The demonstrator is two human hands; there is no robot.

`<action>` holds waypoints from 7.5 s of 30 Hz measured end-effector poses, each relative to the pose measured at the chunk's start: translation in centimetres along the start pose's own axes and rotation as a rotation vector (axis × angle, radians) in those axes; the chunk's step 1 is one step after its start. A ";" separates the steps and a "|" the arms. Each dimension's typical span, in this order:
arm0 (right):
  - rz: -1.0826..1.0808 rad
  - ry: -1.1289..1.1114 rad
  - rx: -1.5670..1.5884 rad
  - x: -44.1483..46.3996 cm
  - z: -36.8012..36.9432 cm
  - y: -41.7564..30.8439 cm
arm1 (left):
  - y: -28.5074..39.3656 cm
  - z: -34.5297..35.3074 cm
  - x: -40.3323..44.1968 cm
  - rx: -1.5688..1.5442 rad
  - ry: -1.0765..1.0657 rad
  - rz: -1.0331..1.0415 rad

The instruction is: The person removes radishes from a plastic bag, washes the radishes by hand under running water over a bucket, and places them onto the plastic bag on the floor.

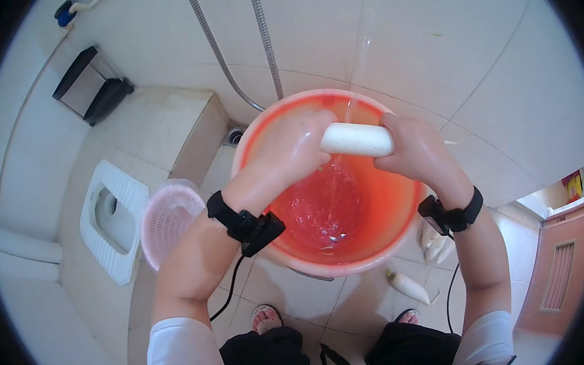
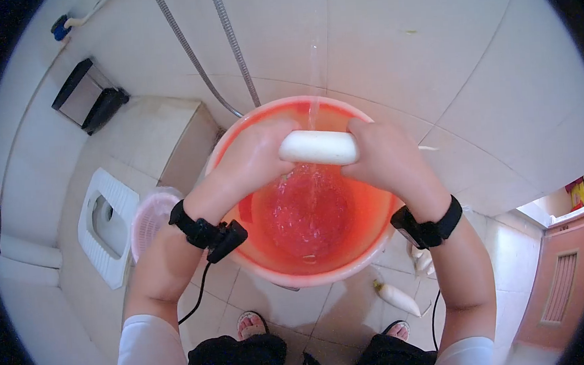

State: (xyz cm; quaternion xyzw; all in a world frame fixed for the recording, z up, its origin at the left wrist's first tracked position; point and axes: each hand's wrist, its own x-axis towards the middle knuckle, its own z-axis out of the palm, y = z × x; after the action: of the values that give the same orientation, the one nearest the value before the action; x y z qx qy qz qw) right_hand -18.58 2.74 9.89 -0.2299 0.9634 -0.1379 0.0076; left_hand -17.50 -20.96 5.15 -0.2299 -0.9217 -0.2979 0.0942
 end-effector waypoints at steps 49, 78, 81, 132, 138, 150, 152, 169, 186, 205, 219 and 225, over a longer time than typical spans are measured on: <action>0.060 0.094 0.391 -4.8 1.4 4.1 | 0.3 2.5 2.9 -1.038 0.010 -0.625; 0.075 0.134 0.367 -5.0 2.5 3.7 | -2.1 -0.3 2.7 -0.535 -0.172 -0.376; 0.065 0.151 0.370 -5.1 2.5 3.6 | -2.0 -0.1 3.0 -0.476 -0.171 -0.384; 0.029 0.160 0.288 -4.0 4.0 6.1 | -3.0 3.2 4.3 -0.526 -0.540 -0.535; 0.100 0.177 0.300 -3.7 4.6 6.1 | -2.2 3.0 5.7 -0.569 -0.489 -0.619; -0.008 0.286 0.263 -4.3 5.1 6.0 | -3.1 3.6 4.5 -0.541 -0.495 -0.624; -0.008 0.270 0.248 -4.2 4.9 5.9 | -4.0 3.8 4.4 -0.680 -0.497 -0.570; -0.172 0.326 -0.126 -1.8 2.3 2.6 | -2.9 -0.2 3.8 -0.582 -0.312 -0.453; -0.064 0.301 0.054 -3.8 2.4 3.2 | -3.9 2.2 3.8 -0.581 -0.284 -0.274; -0.029 0.251 0.229 -4.5 1.4 3.0 | -3.7 1.2 3.7 -0.630 -0.367 -0.266; -0.023 0.285 0.189 -4.6 1.4 3.6 | -3.7 2.4 3.7 -0.632 -0.340 -0.207; -0.009 0.315 0.249 -4.9 1.3 4.6 | -4.0 2.0 3.5 -0.673 -0.358 -0.138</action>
State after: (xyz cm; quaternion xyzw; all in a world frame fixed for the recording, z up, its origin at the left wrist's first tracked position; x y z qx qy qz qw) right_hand -16.16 8.52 7.20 -0.2071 0.9270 -0.2905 -0.1156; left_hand -22.54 -21.35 2.60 -0.2337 -0.7877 -0.5444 -0.1690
